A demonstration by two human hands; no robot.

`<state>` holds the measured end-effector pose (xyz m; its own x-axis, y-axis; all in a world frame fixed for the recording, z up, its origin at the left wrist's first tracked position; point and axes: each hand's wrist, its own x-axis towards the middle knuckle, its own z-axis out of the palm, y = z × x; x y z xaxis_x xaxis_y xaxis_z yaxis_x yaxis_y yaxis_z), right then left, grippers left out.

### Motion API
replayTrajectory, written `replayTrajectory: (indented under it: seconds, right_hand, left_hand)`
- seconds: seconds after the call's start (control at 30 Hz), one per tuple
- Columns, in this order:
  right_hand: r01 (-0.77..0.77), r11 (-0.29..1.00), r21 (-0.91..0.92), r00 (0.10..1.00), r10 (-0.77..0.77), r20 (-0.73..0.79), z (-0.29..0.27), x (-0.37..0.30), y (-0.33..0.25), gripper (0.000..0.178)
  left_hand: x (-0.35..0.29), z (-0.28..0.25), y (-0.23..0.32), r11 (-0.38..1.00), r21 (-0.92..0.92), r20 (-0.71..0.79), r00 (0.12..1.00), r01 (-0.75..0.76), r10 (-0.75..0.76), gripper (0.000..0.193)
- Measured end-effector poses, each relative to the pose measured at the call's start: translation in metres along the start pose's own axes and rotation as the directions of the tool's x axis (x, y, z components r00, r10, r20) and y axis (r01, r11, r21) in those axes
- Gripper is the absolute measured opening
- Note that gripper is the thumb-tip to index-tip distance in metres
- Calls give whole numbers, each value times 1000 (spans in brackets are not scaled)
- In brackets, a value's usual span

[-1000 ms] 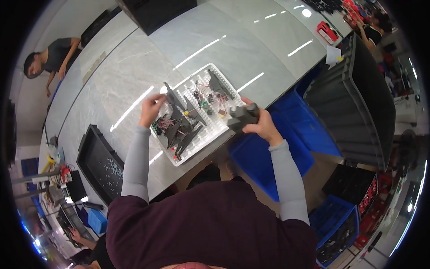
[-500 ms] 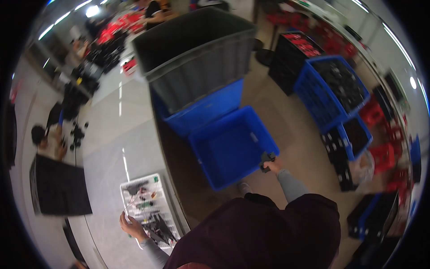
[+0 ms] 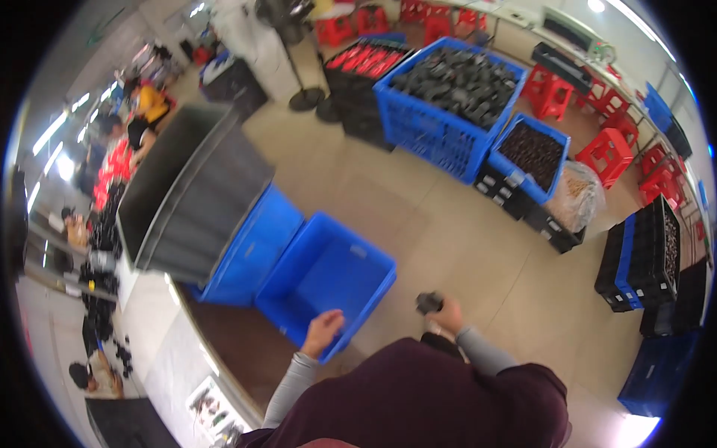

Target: The person assembles electronic device housings by hand, securing plastic housing parts together with screws using an electric screwdriver.

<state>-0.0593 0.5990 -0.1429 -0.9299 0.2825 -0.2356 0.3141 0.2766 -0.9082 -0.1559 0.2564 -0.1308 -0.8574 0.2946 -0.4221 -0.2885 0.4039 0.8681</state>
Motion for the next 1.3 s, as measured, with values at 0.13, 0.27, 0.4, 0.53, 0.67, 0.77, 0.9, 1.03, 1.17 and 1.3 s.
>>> replayTrajectory:
  seconds: [0.13, 0.27, 0.4, 0.53, 0.67, 0.77, 0.9, 1.03, 1.17, 1.3]
  right_hand:
    - [454, 867, -203, 889, -456, 40, -63, 30, -74, 54]
    - [617, 709, -340, 756, -655, 8, -137, 68, -111, 56]
    - [660, 701, -269, 739, -670, 66, -164, 104, -107, 64]
    - [587, 807, 64, 810, -584, -55, -209, 122, -90, 80]
    - [194, 867, 459, 780, 148, -608, -310, 99, 35, 46]
    - [189, 958, 215, 25, 214, -977, -410, -9, 134, 26]
    - [508, 861, 26, -723, 443, -531, -479, -139, 131, 29]
    - [265, 962, 61, -736, 242, -633, -484, 1, 46, 19]
    - [429, 753, 499, 127, 497, -859, -431, 216, -4, 20]
    - [122, 391, 912, 846, 440, -301, -372, 379, -76, 49]
  left_hand:
    - [36, 138, 160, 560, -586, 584, 784, 586, -209, 48]
    - [81, 221, 238, 620, -625, 627, 778, 474, 37, 47]
    - [142, 245, 253, 619, -552, 695, 718, 558, -28, 46]
    - [185, 264, 262, 635, -553, 683, 730, 540, -27, 36]
    - [257, 303, 288, 599, -503, 726, 680, 623, -97, 33]
    - [307, 300, 337, 582, -525, 720, 688, 621, -84, 32]
    - [396, 306, 381, 676, -480, 721, 691, 559, -60, 34]
    - [467, 336, 435, 746, -405, 769, 639, 529, -35, 34]
    - [497, 371, 475, 789, -386, 801, 598, 478, 29, 37]
    - [507, 408, 486, 749, -392, 836, 546, 534, 49, 38]
